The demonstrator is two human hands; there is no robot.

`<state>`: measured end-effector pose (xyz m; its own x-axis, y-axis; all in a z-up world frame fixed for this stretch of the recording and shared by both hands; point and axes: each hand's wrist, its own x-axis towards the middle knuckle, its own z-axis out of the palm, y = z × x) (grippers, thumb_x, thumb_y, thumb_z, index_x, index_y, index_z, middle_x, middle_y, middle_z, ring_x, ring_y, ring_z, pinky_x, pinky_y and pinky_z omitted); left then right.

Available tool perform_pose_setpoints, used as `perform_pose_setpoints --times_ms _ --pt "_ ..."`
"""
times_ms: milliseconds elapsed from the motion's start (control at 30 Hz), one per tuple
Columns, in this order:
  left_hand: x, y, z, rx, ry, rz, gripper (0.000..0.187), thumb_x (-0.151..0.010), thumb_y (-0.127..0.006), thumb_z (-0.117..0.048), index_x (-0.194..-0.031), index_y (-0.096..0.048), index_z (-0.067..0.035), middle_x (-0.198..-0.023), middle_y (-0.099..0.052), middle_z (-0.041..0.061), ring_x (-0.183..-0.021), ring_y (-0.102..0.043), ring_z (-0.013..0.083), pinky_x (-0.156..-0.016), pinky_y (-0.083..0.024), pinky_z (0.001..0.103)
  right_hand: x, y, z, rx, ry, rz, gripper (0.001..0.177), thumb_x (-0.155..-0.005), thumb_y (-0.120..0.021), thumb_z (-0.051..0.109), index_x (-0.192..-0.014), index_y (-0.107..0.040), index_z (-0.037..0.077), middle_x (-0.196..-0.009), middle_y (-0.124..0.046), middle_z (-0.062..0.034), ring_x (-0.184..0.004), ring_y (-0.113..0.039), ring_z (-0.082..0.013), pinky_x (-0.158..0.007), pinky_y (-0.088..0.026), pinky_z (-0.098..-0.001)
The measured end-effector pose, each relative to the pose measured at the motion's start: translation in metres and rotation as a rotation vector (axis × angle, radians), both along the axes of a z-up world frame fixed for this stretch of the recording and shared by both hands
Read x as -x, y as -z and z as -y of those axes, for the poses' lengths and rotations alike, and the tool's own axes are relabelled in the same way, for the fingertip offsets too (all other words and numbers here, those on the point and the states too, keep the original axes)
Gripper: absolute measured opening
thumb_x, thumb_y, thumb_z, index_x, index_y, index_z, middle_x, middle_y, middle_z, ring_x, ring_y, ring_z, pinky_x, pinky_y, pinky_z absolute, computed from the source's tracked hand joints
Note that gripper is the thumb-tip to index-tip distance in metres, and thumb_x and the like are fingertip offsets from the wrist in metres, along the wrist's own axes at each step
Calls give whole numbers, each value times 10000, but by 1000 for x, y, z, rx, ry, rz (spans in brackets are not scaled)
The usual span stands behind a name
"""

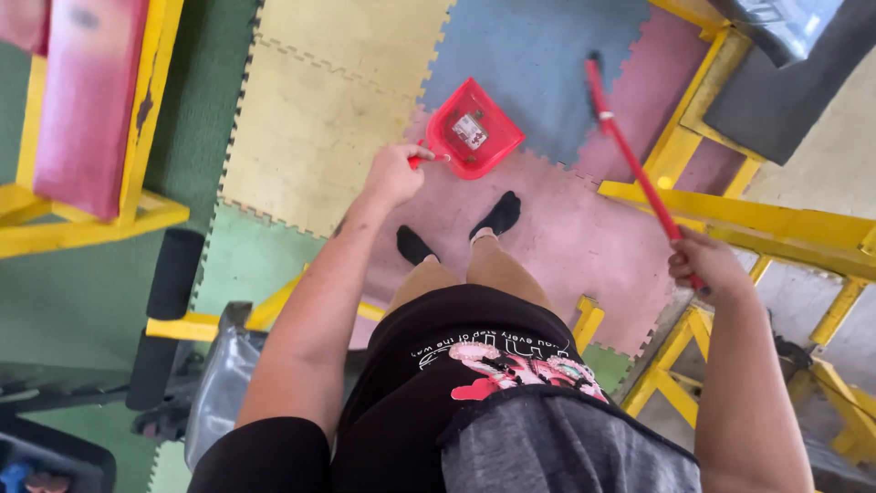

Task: Sweeping the floor using a small hand broom and a dustpan in a gym.

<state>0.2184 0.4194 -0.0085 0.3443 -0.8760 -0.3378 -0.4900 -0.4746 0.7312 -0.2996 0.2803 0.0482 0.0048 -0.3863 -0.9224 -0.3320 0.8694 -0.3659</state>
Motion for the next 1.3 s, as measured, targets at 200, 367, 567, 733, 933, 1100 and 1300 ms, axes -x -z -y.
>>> perform_pose_setpoints --times_ms 200,367,567,733,933,1100,1300 --pt "-41 -10 -59 14 9 22 295 -788 -616 -22 -985 -812 -123 -934 -748 210 -887 -733 352 -842 -578 412 -31 148 5 -80 171 154 35 -981 -552 56 -994 -521 67 -679 -445 -3 -519 -427 -93 -428 -289 -242" --pt "-44 23 -87 -56 35 50 342 -735 -601 16 -962 -816 -124 -935 -750 214 -928 -735 354 -878 -572 415 -150 163 -129 239 -767 -69 199 -815 -661 8 -1009 -657 -33 -746 -576 -87 -553 -556 -183 -439 -444 -340" --pt "-58 39 -107 -61 15 47 359 -733 -601 23 -988 -808 -122 -974 -745 214 -923 -729 364 -859 -572 421 -249 39 -211 -114 -391 142 545 -913 -527 30 -1442 -492 156 -637 -432 5 -468 -410 -105 -394 -347 -275" --pt "-100 14 -141 -38 -52 24 333 -780 -606 8 -994 -820 -131 -1019 -736 207 -904 -724 355 -813 -570 409 -193 6 -170 -213 -228 288 542 -949 -516 13 -1486 -492 84 -661 -387 51 -458 -318 -29 -366 -236 -198" --pt "-150 -10 -195 -125 -87 -24 391 -824 -560 21 -1037 -821 -178 -959 -750 191 -814 -723 298 -771 -565 386 -123 -30 -114 -234 -5 262 406 -954 -473 45 -1335 -509 179 -697 -382 79 -497 -322 2 -370 -215 -148" --pt "-155 -28 -205 -254 -27 -54 378 -792 -593 4 -1051 -804 -173 -918 -753 195 -826 -735 328 -799 -577 395 -102 68 -92 -202 58 311 145 -1019 -521 72 -971 -424 169 -652 -353 73 -498 -344 -32 -398 -260 -188" --pt "-143 -10 -197 -206 116 53 420 -725 -599 25 -1042 -807 -156 -1016 -741 212 -984 -715 367 -898 -571 426 -237 128 -190 -101 -129 168 57 -936 -533 65 -984 -557 46 -659 -477 -32 -482 -440 -135 -391 -337 -293"
